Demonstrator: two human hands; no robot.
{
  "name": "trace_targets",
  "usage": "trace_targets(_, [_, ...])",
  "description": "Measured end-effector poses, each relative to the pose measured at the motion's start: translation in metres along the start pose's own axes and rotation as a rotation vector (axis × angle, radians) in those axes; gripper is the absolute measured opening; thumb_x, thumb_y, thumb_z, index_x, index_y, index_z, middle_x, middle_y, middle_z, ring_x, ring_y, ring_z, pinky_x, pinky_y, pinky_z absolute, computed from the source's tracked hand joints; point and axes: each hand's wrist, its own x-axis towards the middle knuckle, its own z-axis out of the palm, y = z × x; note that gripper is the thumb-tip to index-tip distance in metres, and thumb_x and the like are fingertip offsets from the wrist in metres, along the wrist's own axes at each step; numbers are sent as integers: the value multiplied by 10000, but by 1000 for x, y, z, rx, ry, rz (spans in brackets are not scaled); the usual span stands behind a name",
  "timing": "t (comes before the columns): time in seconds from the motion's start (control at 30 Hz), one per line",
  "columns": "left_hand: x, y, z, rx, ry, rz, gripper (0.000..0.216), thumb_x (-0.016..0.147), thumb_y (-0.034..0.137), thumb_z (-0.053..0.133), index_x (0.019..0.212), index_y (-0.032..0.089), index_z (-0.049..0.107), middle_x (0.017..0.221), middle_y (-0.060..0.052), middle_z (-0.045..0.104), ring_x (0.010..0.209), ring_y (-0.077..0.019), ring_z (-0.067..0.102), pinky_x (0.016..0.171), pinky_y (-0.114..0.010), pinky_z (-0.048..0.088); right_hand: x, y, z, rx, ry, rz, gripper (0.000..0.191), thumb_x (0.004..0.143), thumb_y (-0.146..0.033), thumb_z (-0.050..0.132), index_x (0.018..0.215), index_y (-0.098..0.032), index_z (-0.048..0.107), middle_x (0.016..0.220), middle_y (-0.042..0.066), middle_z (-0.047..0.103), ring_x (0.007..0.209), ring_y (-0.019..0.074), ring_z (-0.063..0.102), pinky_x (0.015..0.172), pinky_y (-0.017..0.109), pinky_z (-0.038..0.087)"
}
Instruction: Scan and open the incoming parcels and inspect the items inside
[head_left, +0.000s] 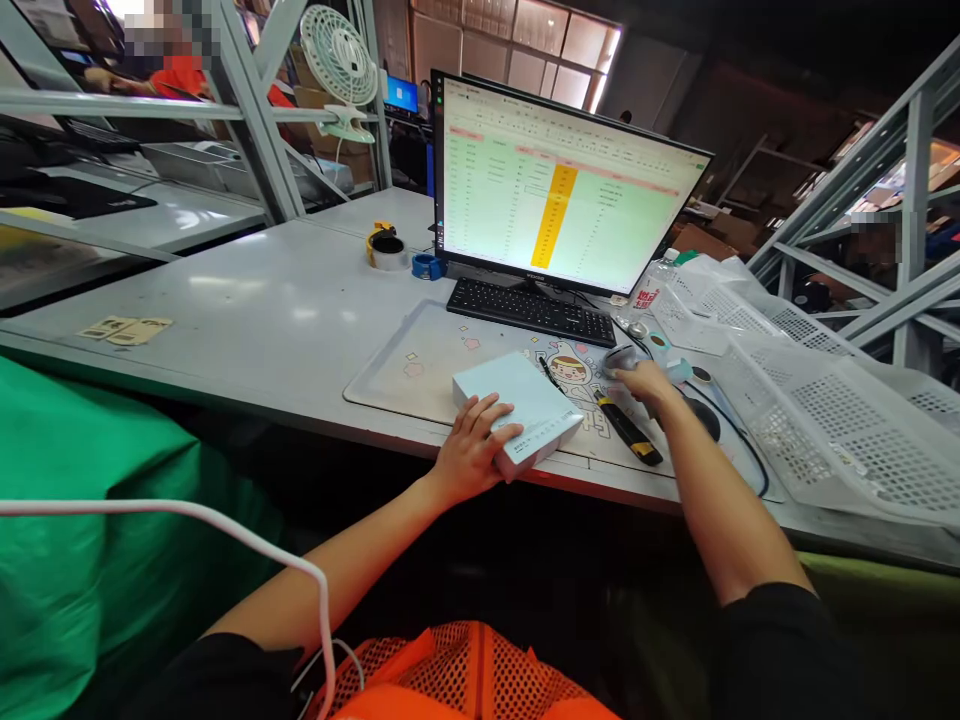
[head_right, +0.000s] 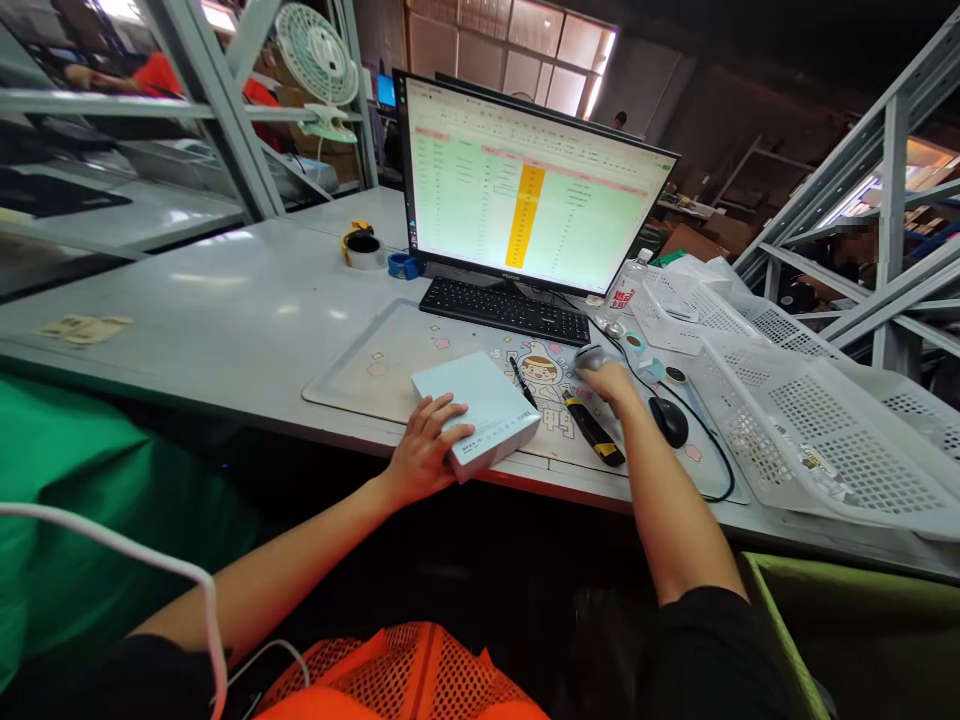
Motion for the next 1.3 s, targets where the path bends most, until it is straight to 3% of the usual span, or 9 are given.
trace_targets(0.1, [1,1,-1,9,12,8,465,936,354,702,1365,245,560,1414,-150,639,1486,-357,479,1269,-574,330,-27,-2,-51,108,-281,-115,318,893,-485,703,964,-177,672,708,55,649,584,179,590,534,307,473])
trace_targets(0.23, [1,0,-2,-6,18,13,475,931,350,713,1368,243,559,1391,-145,650,1464,-351,499,1270,-569,335,-74,-11,-103,109,-518,-199,332,781,-489,807,907,-209,681,611,-4,565,492,137,493,440,267,335])
trace_targets(0.43, [0,3,-1,-27,10,-10,511,909,324,726,1382,263,541,1390,-141,650,1427,-359,534,1255,-579,348,-102,-30,-111,60,-554,-305,277,732,-431,837,765,-216,666,531,-17,530,456,119,453,429,253,306])
trace_targets(0.6, [18,-13,-18,-179,165,-97,639,859,330,787,1402,269,455,1352,-159,644,1317,-350,616,1145,-570,479,-73,-17,-88,142,-369,-357,282,807,-461,774,920,-216,693,606,-5,601,524,161,549,462,266,408])
trace_targets(0.73, [55,-53,-39,-290,353,-574,746,805,539,851,1381,236,485,1286,-156,665,1172,-327,681,988,-472,570,-33,1,-48,47,-45,-304,375,876,-455,727,1123,-173,719,910,86,749,809,238,714,662,305,534])
trace_targets(0.83, [71,-89,-45,-391,389,-745,798,762,646,843,1352,215,522,1299,-151,675,1213,-336,671,1029,-470,543,-14,9,-9,-31,198,-224,485,907,-381,709,1315,-122,668,1240,194,738,1161,315,710,923,356,539])
trace_targets(0.97, [61,-116,-46,-492,108,-945,749,739,658,824,1290,234,544,1234,-139,722,1152,-372,709,950,-509,577,-3,17,33,-48,263,-130,577,908,-314,672,1441,-119,566,1286,217,718,1222,324,693,1001,387,508])
trace_targets(1.1, [41,-119,-49,-437,-189,-910,813,686,524,901,1348,256,512,1302,-156,707,1176,-413,702,918,-548,591,10,13,39,-55,262,-40,554,910,-421,662,1357,-96,616,1243,242,716,1181,357,703,983,417,517])
trace_targets(1.3, [32,-133,-41,-512,5,-1018,984,662,508,918,1452,264,386,1174,-107,711,1085,-347,731,1006,-550,558,46,-58,36,14,430,-210,554,1026,-395,492,1482,-88,563,1419,226,653,1313,330,615,1112,401,455])
